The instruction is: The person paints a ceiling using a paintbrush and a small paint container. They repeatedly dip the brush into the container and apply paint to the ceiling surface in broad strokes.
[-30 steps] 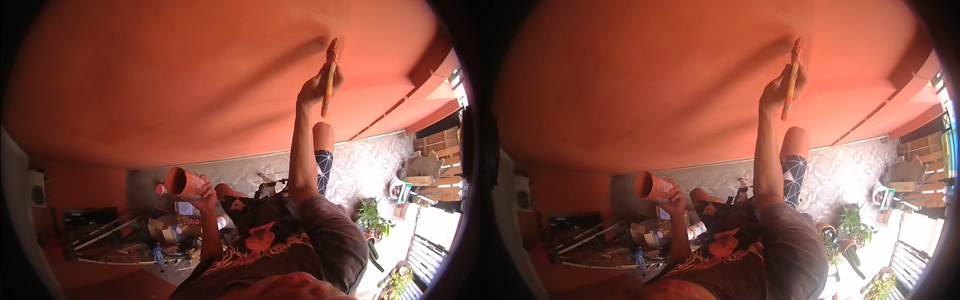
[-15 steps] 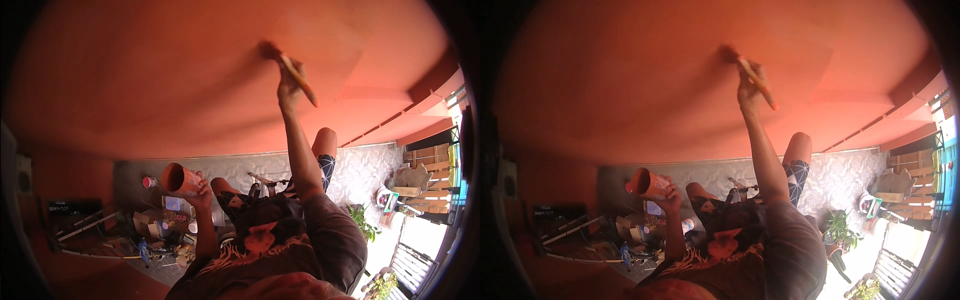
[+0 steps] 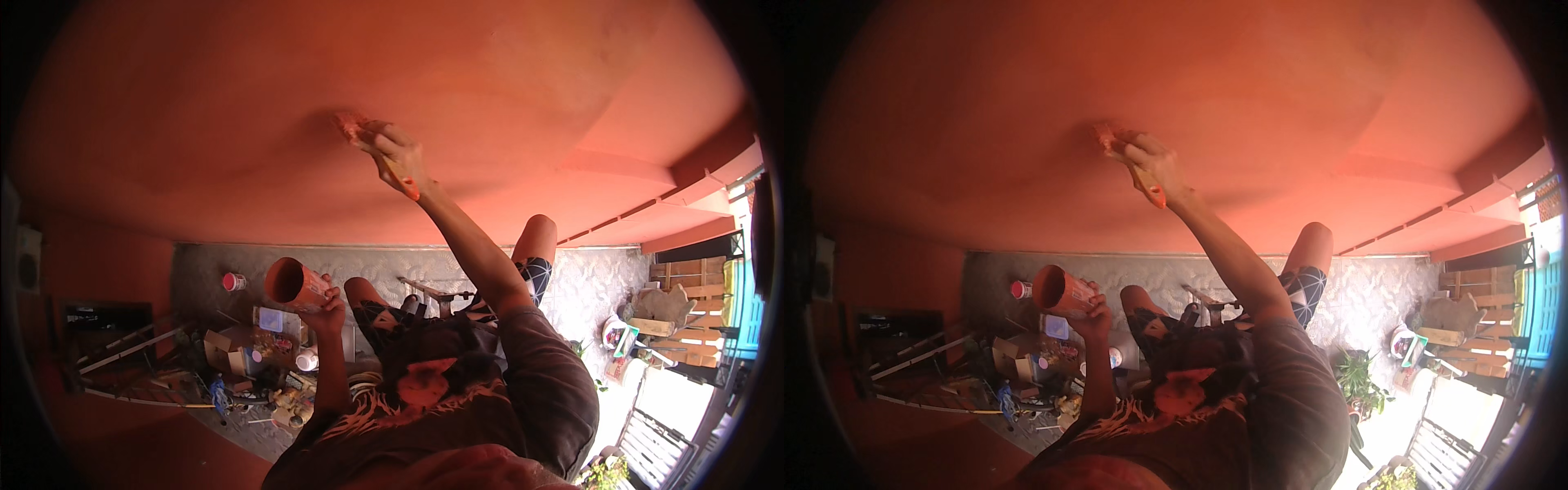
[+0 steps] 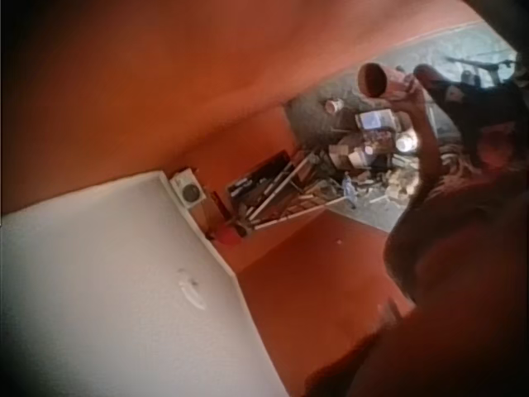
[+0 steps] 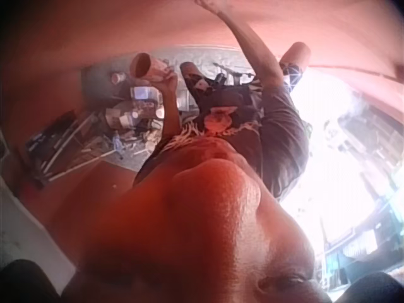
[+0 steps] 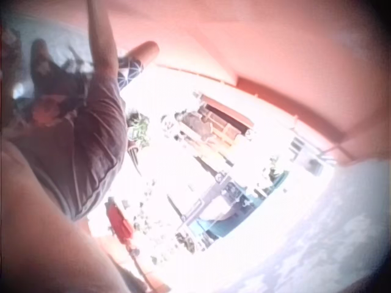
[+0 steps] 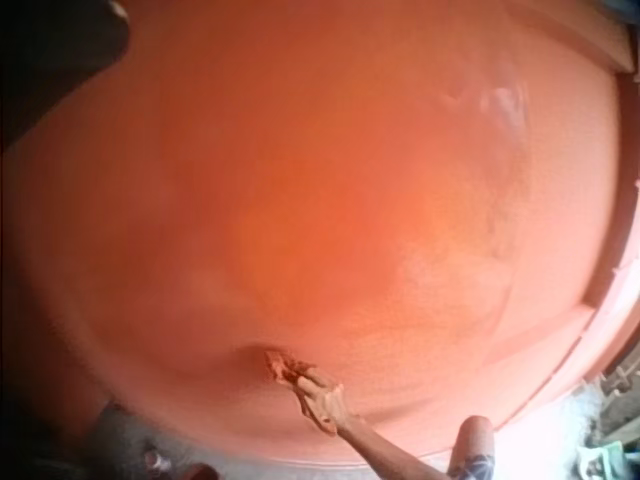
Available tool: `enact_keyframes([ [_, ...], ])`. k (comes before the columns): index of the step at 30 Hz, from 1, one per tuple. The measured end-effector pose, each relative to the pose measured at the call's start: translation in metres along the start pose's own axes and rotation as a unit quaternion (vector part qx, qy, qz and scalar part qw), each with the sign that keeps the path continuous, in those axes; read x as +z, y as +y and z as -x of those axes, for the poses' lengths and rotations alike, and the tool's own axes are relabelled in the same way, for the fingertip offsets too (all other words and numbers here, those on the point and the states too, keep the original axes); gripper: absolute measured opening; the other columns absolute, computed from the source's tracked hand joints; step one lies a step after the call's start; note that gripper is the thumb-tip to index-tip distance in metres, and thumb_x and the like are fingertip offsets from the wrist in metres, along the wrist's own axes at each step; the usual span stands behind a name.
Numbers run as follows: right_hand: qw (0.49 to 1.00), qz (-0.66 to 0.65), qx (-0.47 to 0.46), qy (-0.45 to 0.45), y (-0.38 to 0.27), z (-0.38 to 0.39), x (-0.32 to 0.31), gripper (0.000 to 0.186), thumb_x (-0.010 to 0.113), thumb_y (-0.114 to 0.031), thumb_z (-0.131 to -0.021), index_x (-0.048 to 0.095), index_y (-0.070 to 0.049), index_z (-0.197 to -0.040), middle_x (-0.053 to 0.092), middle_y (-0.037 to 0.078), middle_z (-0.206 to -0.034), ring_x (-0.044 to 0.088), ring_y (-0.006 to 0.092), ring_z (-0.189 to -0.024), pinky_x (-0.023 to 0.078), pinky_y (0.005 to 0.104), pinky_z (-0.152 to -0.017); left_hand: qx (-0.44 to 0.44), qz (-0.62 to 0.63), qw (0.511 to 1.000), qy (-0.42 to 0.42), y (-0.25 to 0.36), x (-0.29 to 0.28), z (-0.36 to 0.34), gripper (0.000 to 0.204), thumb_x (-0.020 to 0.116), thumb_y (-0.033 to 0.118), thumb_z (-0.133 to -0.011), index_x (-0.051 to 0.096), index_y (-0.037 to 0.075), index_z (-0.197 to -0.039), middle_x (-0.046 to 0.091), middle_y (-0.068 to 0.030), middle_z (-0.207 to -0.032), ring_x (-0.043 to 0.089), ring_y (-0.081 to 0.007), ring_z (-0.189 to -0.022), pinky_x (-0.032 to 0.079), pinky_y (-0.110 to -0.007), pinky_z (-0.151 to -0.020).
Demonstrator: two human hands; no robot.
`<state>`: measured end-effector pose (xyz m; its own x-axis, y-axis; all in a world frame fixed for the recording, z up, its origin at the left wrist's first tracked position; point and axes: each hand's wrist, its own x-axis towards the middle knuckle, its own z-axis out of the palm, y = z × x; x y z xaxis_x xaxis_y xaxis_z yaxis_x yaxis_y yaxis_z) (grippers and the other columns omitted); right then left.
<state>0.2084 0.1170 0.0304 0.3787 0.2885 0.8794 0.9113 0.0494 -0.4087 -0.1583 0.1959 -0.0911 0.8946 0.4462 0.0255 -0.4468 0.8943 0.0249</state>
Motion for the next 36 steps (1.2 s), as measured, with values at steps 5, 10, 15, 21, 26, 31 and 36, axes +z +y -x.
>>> enact_keyframes([
  [5, 0.909, -0.059, 0.183, 0.371, 0.026, -0.033, -0.085, 0.007, 0.065, -0.001, -0.098, 0.065, 0.002, -0.105, 0.066, 0.007, -0.101, 0.063, 0.0149, -0.091, 0.05, 0.0289, -0.071, 0.029, 0.009, 1.0, 0.003, 0.001, -0.003, 0.009, 0.072, 0.068, 0.049, -0.089, 0.047, 0.007, -0.144, 0.049, -0.0176, -0.136, 0.058, -0.0307, -0.099, 0.053, -0.031, -0.067],
  [10, 0.866, 0.047, 0.145, 0.477, 0.007, -0.051, -0.071, 0.01, 0.064, 0.001, -0.098, 0.064, 0.002, -0.108, 0.066, 0.012, -0.112, 0.065, 0.0217, -0.101, 0.054, 0.0339, -0.081, 0.041, 0.016, 0.999, 0.019, 0.007, -0.008, 0.018, 0.071, 0.068, 0.05, -0.088, 0.048, 0.01, -0.144, 0.05, -0.0186, -0.136, 0.058, -0.0309, -0.097, 0.054, -0.031, -0.066],
  [15, 0.984, 0.091, 0.055, 0.14, -0.005, -0.017, 0.023, 0.025, 0.066, 0.0, -0.089, 0.073, -0.009, -0.111, 0.068, 0.012, -0.117, 0.067, 0.0295, -0.108, 0.058, 0.0372, -0.082, 0.036, -0.001, 0.999, 0.015, 0.007, -0.009, 0.016, 0.071, 0.067, 0.051, -0.089, 0.048, 0.012, -0.144, 0.05, -0.0193, -0.135, 0.059, -0.0316, -0.098, 0.054, -0.031, -0.067],
  [21, 0.995, 0.033, -0.041, 0.088, -0.008, -0.034, -0.003, 0.022, 0.068, -0.003, -0.091, 0.074, -0.015, -0.109, 0.069, 0.006, -0.102, 0.067, 0.0242, -0.09, 0.056, 0.0356, -0.069, 0.038, -0.005, 0.999, 0.005, 0.004, -0.004, 0.01, 0.072, 0.067, 0.053, -0.088, 0.048, 0.011, -0.144, 0.05, -0.0185, -0.134, 0.059, -0.0315, -0.098, 0.054, -0.031, -0.066],
  [26, 0.891, 0.0, 0.151, 0.429, 0.024, -0.058, -0.11, 0.012, 0.063, -0.004, -0.1, 0.063, 0.005, -0.109, 0.063, 0.009, -0.103, 0.059, 0.0142, -0.09, 0.051, 0.0311, -0.079, 0.037, -0.003, 0.999, 0.003, 0.0, -0.001, 0.011, 0.075, 0.069, 0.052, -0.086, 0.048, 0.01, -0.144, 0.05, -0.0175, -0.134, 0.058, -0.0313, -0.098, 0.054, -0.031, -0.066],
  [31, 0.904, 0.129, 0.093, 0.397, 0.029, -0.064, -0.089, 0.012, 0.062, -0.004, -0.1, 0.064, 0.001, -0.111, 0.065, 0.011, -0.104, 0.064, 0.0208, -0.091, 0.053, 0.0317, -0.075, 0.046, 0.008, 0.999, 0.014, -0.002, -0.012, 0.017, 0.075, 0.07, 0.051, -0.086, 0.048, 0.008, -0.144, 0.05, -0.0176, -0.135, 0.059, -0.0308, -0.099, 0.053, -0.031, -0.067],
  [36, 0.995, 0.079, 0.037, 0.053, -0.011, -0.036, -0.02, 0.029, 0.065, 0.001, -0.086, 0.071, -0.01, -0.112, 0.069, 0.009, -0.113, 0.066, 0.0296, -0.097, 0.057, 0.0394, -0.074, 0.04, 0.0, 0.998, 0.038, 0.0, -0.004, 0.012, 0.075, 0.07, 0.056, -0.084, 0.05, 0.014, -0.143, 0.052, -0.0178, -0.132, 0.059, -0.032, -0.095, 0.054, -0.03, -0.064],
])
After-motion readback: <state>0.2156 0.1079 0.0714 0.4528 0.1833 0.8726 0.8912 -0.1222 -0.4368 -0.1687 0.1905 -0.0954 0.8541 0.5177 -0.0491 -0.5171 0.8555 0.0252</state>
